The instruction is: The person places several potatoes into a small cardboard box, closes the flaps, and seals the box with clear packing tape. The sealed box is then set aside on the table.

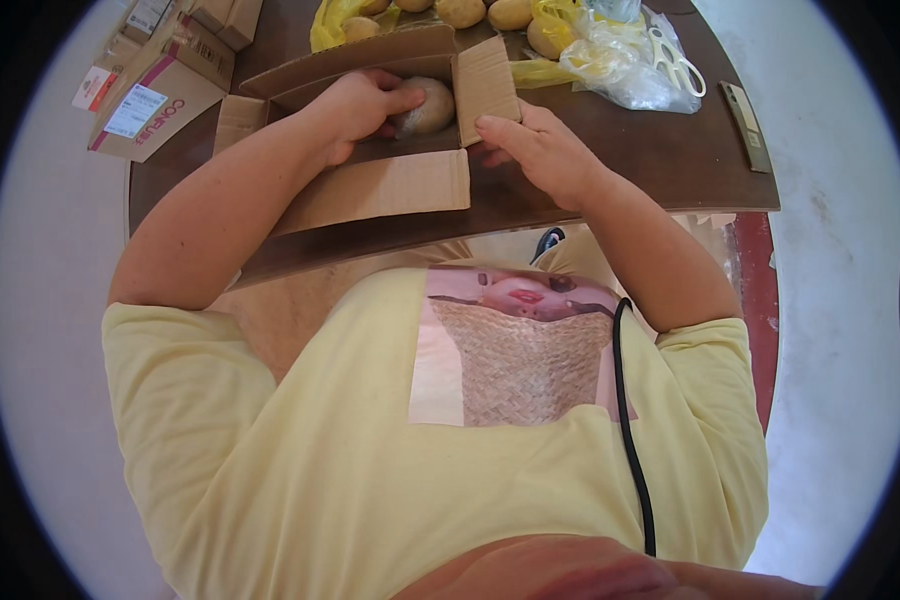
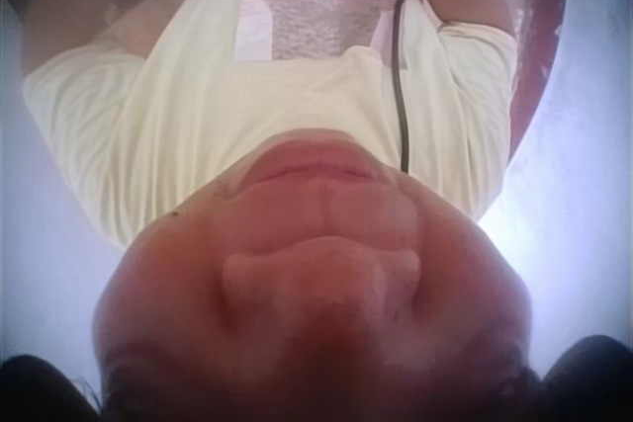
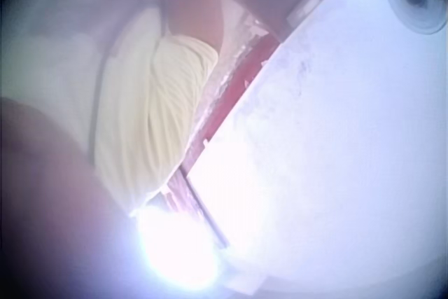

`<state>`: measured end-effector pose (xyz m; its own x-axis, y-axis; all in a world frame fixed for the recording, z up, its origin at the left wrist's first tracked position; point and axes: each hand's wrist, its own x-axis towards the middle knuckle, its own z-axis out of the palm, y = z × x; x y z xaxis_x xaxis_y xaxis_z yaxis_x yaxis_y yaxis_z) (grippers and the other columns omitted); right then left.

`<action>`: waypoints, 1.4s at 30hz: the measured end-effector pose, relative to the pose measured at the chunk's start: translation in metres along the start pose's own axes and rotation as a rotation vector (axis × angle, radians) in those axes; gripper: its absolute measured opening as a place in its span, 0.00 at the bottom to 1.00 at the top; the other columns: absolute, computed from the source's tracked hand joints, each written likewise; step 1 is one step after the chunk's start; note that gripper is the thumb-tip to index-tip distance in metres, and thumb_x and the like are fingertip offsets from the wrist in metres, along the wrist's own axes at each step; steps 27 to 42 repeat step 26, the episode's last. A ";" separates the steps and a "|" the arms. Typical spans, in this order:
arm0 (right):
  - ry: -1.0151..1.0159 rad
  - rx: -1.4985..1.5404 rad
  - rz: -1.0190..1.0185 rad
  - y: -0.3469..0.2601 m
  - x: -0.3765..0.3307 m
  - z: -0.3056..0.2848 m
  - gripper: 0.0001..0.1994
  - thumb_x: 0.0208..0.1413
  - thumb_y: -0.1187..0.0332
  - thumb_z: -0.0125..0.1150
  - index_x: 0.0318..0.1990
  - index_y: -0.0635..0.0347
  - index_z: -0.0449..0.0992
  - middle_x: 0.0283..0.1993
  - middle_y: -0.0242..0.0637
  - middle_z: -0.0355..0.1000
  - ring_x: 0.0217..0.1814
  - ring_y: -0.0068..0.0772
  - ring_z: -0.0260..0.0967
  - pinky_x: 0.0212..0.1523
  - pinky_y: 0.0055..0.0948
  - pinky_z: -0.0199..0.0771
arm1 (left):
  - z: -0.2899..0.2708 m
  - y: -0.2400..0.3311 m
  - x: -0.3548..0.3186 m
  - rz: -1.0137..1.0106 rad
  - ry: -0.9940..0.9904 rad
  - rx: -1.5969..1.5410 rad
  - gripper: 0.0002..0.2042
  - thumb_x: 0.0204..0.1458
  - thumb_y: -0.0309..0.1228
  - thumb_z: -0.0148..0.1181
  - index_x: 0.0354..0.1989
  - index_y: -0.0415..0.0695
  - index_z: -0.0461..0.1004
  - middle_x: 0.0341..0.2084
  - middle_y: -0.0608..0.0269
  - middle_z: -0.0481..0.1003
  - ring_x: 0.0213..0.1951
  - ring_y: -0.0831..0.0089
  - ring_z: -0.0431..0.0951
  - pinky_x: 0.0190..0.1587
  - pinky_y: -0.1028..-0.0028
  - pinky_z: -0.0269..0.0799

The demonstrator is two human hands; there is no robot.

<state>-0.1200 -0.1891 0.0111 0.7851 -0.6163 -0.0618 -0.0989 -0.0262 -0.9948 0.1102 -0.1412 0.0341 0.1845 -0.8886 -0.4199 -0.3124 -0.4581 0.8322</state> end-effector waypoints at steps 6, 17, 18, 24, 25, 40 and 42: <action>0.031 0.055 0.056 -0.004 0.009 0.001 0.17 0.60 0.58 0.53 0.47 0.64 0.73 0.43 0.34 0.74 0.42 0.25 0.68 0.44 0.27 0.70 | 0.003 -0.007 0.005 -0.043 0.040 -0.170 0.17 0.55 0.38 0.64 0.45 0.38 0.74 0.37 0.63 0.74 0.38 0.74 0.72 0.41 0.73 0.70; 0.067 0.112 0.025 -0.008 0.017 0.007 0.15 0.59 0.62 0.53 0.46 0.64 0.72 0.41 0.33 0.74 0.38 0.24 0.68 0.40 0.26 0.70 | -0.004 -0.001 0.007 0.024 0.122 0.032 0.20 0.49 0.33 0.68 0.43 0.37 0.66 0.31 0.59 0.72 0.29 0.72 0.74 0.30 0.75 0.73; 0.070 0.112 0.029 -0.008 0.019 0.006 0.15 0.59 0.62 0.53 0.46 0.64 0.72 0.41 0.33 0.74 0.38 0.24 0.68 0.40 0.26 0.70 | -0.004 -0.002 0.008 0.029 0.130 0.017 0.19 0.49 0.32 0.68 0.43 0.37 0.66 0.31 0.59 0.72 0.30 0.72 0.75 0.30 0.75 0.74; 0.061 0.040 0.072 -0.006 0.013 0.000 0.17 0.59 0.58 0.55 0.47 0.62 0.73 0.41 0.31 0.74 0.41 0.22 0.68 0.42 0.25 0.69 | -0.006 0.005 0.008 0.010 0.077 0.089 0.18 0.49 0.30 0.68 0.43 0.38 0.66 0.34 0.57 0.72 0.32 0.70 0.77 0.34 0.71 0.77; 0.062 0.022 0.098 -0.007 0.012 -0.001 0.18 0.58 0.57 0.56 0.48 0.61 0.73 0.42 0.30 0.74 0.41 0.21 0.68 0.42 0.25 0.69 | -0.008 0.005 0.008 0.000 0.047 0.089 0.18 0.49 0.30 0.67 0.43 0.38 0.66 0.36 0.56 0.72 0.32 0.70 0.77 0.34 0.71 0.77; 0.057 0.022 0.107 -0.007 0.012 0.000 0.18 0.58 0.57 0.56 0.48 0.61 0.73 0.42 0.30 0.74 0.41 0.21 0.68 0.42 0.25 0.69 | -0.010 0.006 0.008 -0.011 0.018 0.089 0.19 0.49 0.30 0.67 0.44 0.39 0.65 0.37 0.55 0.72 0.32 0.69 0.77 0.34 0.70 0.77; 0.057 0.022 0.107 -0.007 0.012 0.000 0.18 0.58 0.57 0.56 0.48 0.61 0.73 0.42 0.30 0.74 0.41 0.21 0.68 0.42 0.25 0.69 | -0.010 0.006 0.008 -0.011 0.018 0.089 0.19 0.49 0.30 0.67 0.44 0.39 0.65 0.37 0.55 0.72 0.32 0.69 0.77 0.34 0.70 0.77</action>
